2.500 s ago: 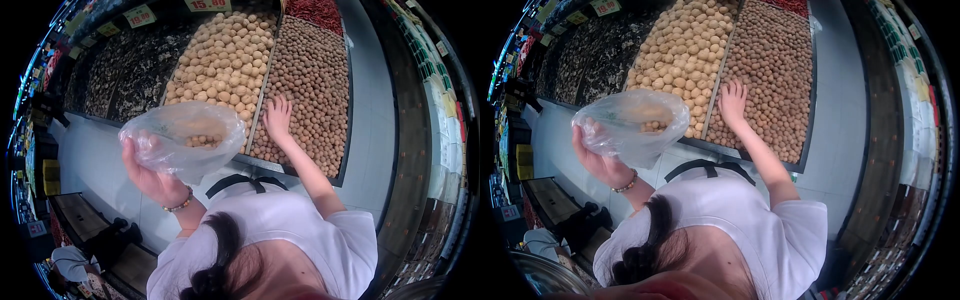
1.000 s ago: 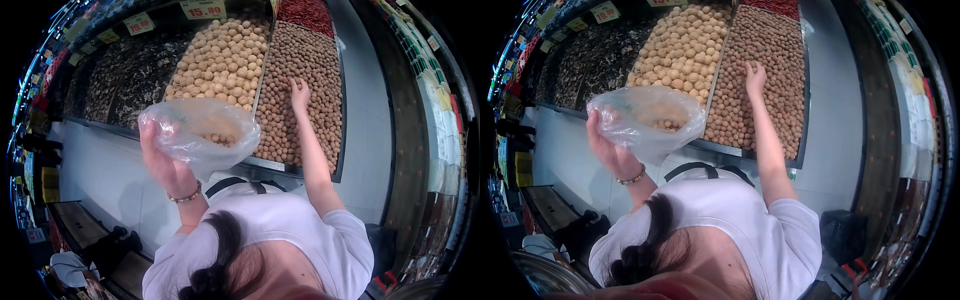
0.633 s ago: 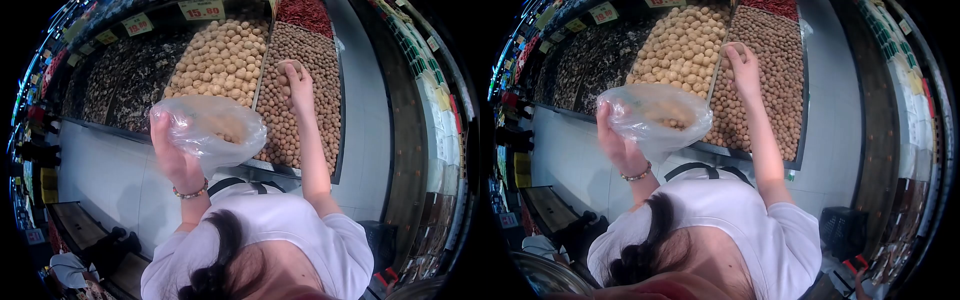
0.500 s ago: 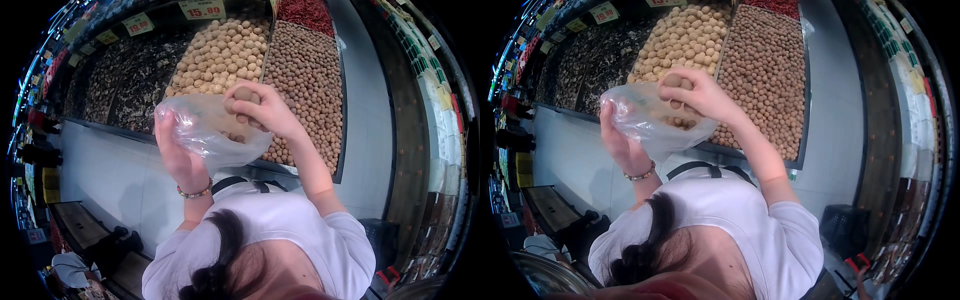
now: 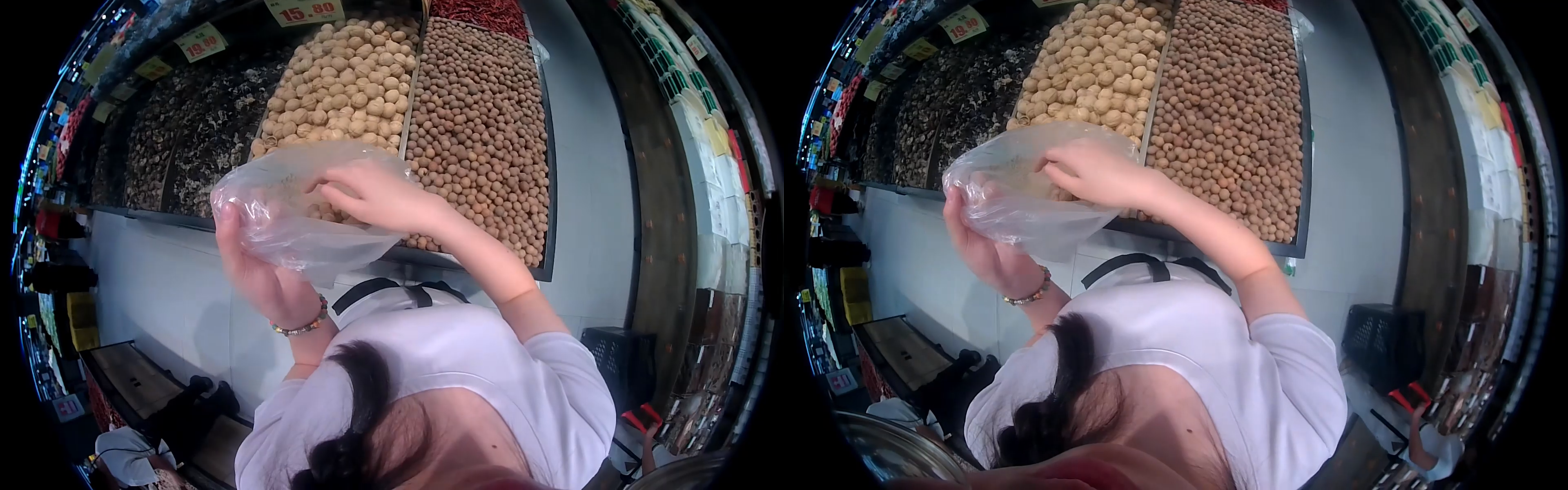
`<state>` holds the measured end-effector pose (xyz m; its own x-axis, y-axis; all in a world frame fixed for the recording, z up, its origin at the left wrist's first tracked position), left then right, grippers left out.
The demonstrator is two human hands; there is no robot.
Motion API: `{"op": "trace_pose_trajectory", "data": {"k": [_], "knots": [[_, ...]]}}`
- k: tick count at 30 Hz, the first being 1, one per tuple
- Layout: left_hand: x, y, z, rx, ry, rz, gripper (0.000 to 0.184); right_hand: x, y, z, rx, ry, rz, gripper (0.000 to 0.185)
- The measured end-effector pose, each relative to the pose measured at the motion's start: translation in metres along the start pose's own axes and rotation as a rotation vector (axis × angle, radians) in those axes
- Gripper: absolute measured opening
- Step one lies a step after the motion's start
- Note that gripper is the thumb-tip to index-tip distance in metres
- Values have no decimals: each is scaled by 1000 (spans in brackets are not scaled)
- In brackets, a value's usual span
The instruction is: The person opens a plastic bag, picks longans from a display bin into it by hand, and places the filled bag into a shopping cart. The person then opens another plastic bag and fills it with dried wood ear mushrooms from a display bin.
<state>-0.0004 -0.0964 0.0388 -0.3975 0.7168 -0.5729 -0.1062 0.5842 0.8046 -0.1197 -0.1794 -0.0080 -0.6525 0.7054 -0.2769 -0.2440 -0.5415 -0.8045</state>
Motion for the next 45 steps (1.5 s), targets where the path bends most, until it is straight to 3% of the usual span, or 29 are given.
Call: {"op": "trace_pose_trajectory", "data": {"k": [3,5,6,7,9,12,14,16,20,22,24,25,29,32,35,38,40,42,45], "knots": [[-1,14,-3,-100,68,-90,29,13,-21,46,-129,244,89,21],[-12,-17,16,576,102,328,22,28,0,88,-146,539,68,17],[-11,-29,15,911,117,541,19,36,23,108,51,624,26,18],[-11,-27,16,911,144,557,17,48,53,121,169,713,-103,23],[-12,-24,19,911,203,584,15,77,148,122,594,622,-516,57],[-11,-30,25,934,129,595,18,115,234,96,598,481,-916,76],[-13,-24,23,883,142,545,16,119,252,76,580,361,-981,82],[-12,-18,23,795,180,515,15,116,253,59,807,308,-901,70],[-12,-21,32,832,137,474,19,120,248,52,1023,515,-709,49],[-11,-14,37,601,108,311,26,119,243,52,1074,554,-667,43],[-2,7,34,1,151,2,35,115,244,60,1093,574,-666,38],[-2,0,39,85,160,67,37,112,248,66,1110,644,-633,36],[-3,-19,58,345,267,273,43,104,258,75,1127,575,-692,33],[-4,-19,55,383,385,328,43,107,271,70,1039,585,-631,29],[-3,-21,56,341,357,323,41,108,262,76,984,653,-588,23],[-8,-17,49,416,371,362,21,106,258,84,900,660,-578,19],[-8,-8,39,308,352,275,18,108,258,89,860,682,-546,17],[-5,6,28,1,268,55,19,108,257,93,817,720,-497,16],[-8,-23,31,713,208,442,20,114,257,97,587,790,-547,15]]}}
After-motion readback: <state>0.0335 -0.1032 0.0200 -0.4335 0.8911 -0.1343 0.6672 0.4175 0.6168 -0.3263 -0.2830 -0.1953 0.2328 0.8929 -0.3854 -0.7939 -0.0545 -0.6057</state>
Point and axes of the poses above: each hand's wrist, its own x-axis away from the middle knuckle, its own z-axis out of the back of the hand, y = z × x, the point moved 7 cm from there along -x, towards the middle knuckle, and after that the axes turned 2 degrees about z, right-handed, at the moved point
